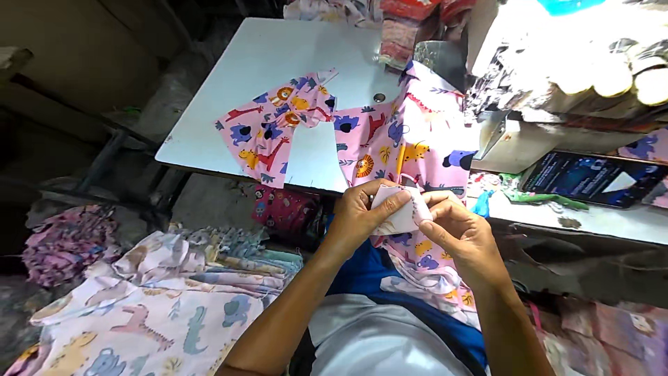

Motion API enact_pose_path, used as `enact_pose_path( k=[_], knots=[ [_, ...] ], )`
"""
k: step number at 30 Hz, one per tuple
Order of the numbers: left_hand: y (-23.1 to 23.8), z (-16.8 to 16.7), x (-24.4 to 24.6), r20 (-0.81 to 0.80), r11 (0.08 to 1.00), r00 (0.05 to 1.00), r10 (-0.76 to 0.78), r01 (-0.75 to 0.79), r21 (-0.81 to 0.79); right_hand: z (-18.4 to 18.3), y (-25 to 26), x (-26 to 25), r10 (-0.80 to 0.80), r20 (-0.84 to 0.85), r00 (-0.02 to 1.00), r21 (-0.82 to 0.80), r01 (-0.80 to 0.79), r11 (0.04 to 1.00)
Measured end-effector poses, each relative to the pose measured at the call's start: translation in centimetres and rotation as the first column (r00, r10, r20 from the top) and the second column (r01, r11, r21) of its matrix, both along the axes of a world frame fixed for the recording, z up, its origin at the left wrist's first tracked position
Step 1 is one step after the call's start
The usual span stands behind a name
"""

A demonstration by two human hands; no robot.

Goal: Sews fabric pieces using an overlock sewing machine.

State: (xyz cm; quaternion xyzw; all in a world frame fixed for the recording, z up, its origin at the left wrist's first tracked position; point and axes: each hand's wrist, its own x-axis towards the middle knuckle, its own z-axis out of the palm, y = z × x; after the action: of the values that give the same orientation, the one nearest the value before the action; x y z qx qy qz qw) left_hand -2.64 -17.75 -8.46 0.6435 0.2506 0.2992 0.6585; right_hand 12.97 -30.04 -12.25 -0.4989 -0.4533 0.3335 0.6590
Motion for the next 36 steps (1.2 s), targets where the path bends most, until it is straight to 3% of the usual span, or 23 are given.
enact_pose_path(
  k=[5,12,15,17,20,22,24,28,36],
  knots=[
    [0.2,0.2,0.2,0.0,1.0,1.0,0.006,-0.006,0.03,-0.1,0.2,-0.2,-0.003,-0.08,0.997,0.031,0.006,1.0],
    [0.3,0.5,1.0,0.0,0.999,1.0,0.026,-0.026,0.024,-0.6,-0.3,-0.3,0.022,0.015,1.0,-0.001,-0.022,1.0],
    [0.7,0.5,1.6,-0.023,0.978,0.999,0.041,-0.036,0.207,-0.4,-0.8,-0.7,-0.029,0.006,1.0,0.024,0.028,0.999],
    [1.5,1.3,2.5,-0.056,0.886,0.997,0.06,-0.027,0.463,-0.4,-1.0,-1.0,-0.123,0.023,0.992,0.058,0.121,0.991],
    [3.5,3.6,5.3,-0.112,0.606,0.992,0.06,0.053,0.794,-0.7,-0.6,-0.7,-0.358,0.067,0.931,0.114,0.35,0.93],
    [5.3,4.3,8.3,-0.111,0.41,0.992,0.057,0.078,0.909,-1.3,0.4,0.3,-0.52,0.134,0.843,0.144,0.503,0.852],
    [7.5,4.0,11.0,-0.129,0.301,0.991,0.025,0.115,0.947,-2.0,1.6,1.7,-0.596,0.195,0.779,0.143,0.579,0.803],
    [9.0,3.4,12.5,-0.22,0.358,0.975,-0.034,0.217,0.908,-2.8,2.2,3.1,-0.538,0.133,0.833,0.061,0.534,0.843],
    [7.8,4.2,11.7,-0.313,0.421,0.936,0.159,0.222,0.88,-2.5,1.7,3.2,-0.456,-0.082,0.886,0.04,0.461,0.887]
  ],
)
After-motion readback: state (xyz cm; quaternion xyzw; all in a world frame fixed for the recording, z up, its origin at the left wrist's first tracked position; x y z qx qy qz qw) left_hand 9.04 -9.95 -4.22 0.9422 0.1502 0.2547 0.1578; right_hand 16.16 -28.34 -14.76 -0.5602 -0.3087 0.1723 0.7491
